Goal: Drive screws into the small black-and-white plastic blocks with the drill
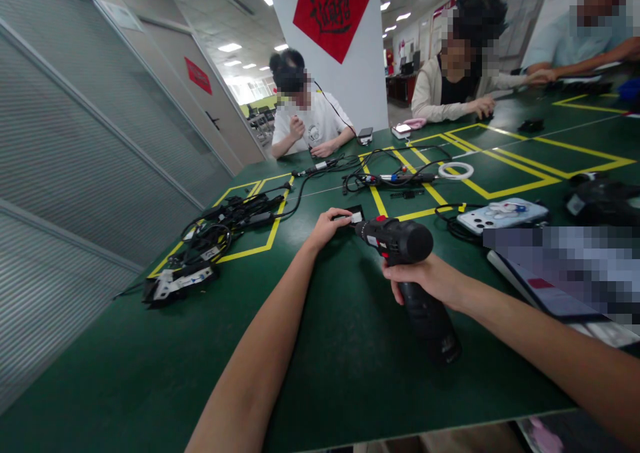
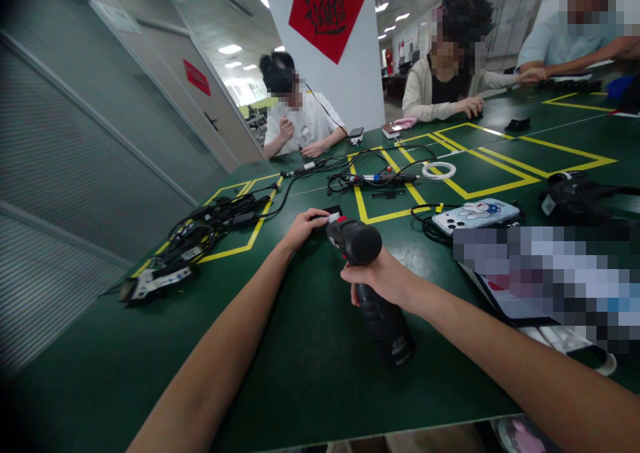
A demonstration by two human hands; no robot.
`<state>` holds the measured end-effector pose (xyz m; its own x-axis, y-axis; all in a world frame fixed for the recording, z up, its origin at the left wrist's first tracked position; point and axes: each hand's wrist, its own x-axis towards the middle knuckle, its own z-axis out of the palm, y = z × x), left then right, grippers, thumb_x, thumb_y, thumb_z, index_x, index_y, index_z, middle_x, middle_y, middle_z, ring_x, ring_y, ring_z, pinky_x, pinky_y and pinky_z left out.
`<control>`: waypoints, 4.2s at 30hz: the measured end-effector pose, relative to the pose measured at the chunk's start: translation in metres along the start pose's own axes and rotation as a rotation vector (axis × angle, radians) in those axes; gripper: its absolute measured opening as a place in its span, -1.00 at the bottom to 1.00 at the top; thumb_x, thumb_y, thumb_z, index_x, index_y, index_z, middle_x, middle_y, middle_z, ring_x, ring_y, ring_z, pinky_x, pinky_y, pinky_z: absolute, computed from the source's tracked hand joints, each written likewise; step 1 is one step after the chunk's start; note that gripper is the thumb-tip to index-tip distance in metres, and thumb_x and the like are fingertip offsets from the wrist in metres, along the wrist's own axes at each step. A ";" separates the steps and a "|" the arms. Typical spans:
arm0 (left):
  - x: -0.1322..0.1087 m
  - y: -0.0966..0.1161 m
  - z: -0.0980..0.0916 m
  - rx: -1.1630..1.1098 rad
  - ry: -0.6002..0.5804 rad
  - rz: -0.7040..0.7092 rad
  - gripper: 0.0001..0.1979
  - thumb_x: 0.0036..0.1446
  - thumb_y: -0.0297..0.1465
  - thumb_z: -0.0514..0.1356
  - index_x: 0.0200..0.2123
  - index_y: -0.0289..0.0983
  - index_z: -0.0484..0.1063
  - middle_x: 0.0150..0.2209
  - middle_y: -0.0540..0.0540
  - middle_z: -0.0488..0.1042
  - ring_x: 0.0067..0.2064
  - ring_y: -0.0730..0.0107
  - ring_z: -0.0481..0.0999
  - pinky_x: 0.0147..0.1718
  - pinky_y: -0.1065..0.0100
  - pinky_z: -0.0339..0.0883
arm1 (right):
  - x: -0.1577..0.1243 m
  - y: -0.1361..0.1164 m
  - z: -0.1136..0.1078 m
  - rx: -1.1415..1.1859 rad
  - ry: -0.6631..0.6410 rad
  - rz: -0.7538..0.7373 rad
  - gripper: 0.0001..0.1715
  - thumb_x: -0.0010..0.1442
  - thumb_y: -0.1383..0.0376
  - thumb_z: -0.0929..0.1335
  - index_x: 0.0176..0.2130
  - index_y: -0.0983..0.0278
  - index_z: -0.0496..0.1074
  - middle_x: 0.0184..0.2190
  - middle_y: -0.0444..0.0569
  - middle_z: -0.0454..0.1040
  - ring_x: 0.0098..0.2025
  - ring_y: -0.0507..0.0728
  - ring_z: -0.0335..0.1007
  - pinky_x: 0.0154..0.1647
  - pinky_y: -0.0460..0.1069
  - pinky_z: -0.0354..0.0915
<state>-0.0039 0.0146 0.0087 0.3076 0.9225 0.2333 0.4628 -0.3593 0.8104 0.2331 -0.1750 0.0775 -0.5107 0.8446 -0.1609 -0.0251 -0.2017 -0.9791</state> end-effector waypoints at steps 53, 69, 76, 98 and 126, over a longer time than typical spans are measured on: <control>-0.007 0.009 0.002 0.119 0.046 0.111 -0.71 0.09 -0.33 0.10 -0.13 -0.21 0.49 -0.05 -0.11 0.43 0.06 0.23 0.34 0.11 0.20 0.16 | 0.005 0.004 0.004 -0.050 0.080 0.046 -0.72 0.05 0.17 0.38 -0.32 0.32 0.32 -0.62 -0.10 0.40 -0.57 0.06 0.35 -0.49 -0.04 0.22; -0.025 0.012 0.006 0.576 0.128 0.352 -0.53 -0.02 -0.29 0.27 0.01 -0.19 0.37 0.10 -0.18 0.28 0.18 0.11 0.20 0.19 0.08 0.06 | 0.003 0.019 0.032 -0.820 0.397 -0.069 0.03 -0.03 0.18 0.43 0.29 0.21 -0.06 -0.05 0.16 0.41 -0.05 0.34 0.35 -0.13 0.10 0.20; -0.026 0.011 0.005 0.597 0.143 0.385 -0.58 0.05 -0.34 0.21 0.02 -0.20 0.37 0.08 -0.19 0.31 0.14 0.14 0.25 0.16 0.12 0.11 | 0.007 0.020 0.050 -1.165 0.376 0.077 0.02 0.01 0.12 0.38 0.31 0.27 -0.10 -0.08 0.26 0.39 -0.12 0.38 0.39 -0.24 0.12 0.21; -0.032 0.025 0.009 0.639 0.270 0.549 -0.56 0.06 -0.37 0.16 0.05 -0.19 0.33 0.09 -0.22 0.23 0.11 0.16 0.27 0.06 0.10 0.25 | 0.145 0.007 -0.007 -0.875 0.601 -0.316 -0.19 0.08 0.24 0.33 0.24 0.44 0.06 -0.03 0.18 0.42 -0.02 0.21 0.36 0.00 0.04 0.26; -0.021 0.006 0.010 0.688 0.229 0.417 -0.68 0.04 -0.42 0.19 -0.08 -0.22 0.34 -0.01 -0.18 0.33 0.05 0.19 0.32 0.06 0.14 0.23 | 0.135 0.034 -0.025 -0.846 0.872 -0.448 -0.61 0.23 0.28 0.12 -0.34 0.25 0.48 -0.40 -0.02 0.53 -0.33 0.14 0.42 -0.31 -0.05 0.17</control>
<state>0.0008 -0.0082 0.0035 0.4235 0.6741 0.6052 0.7760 -0.6146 0.1416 0.1851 -0.0551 0.0188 0.1342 0.8638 0.4856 0.6643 0.2852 -0.6909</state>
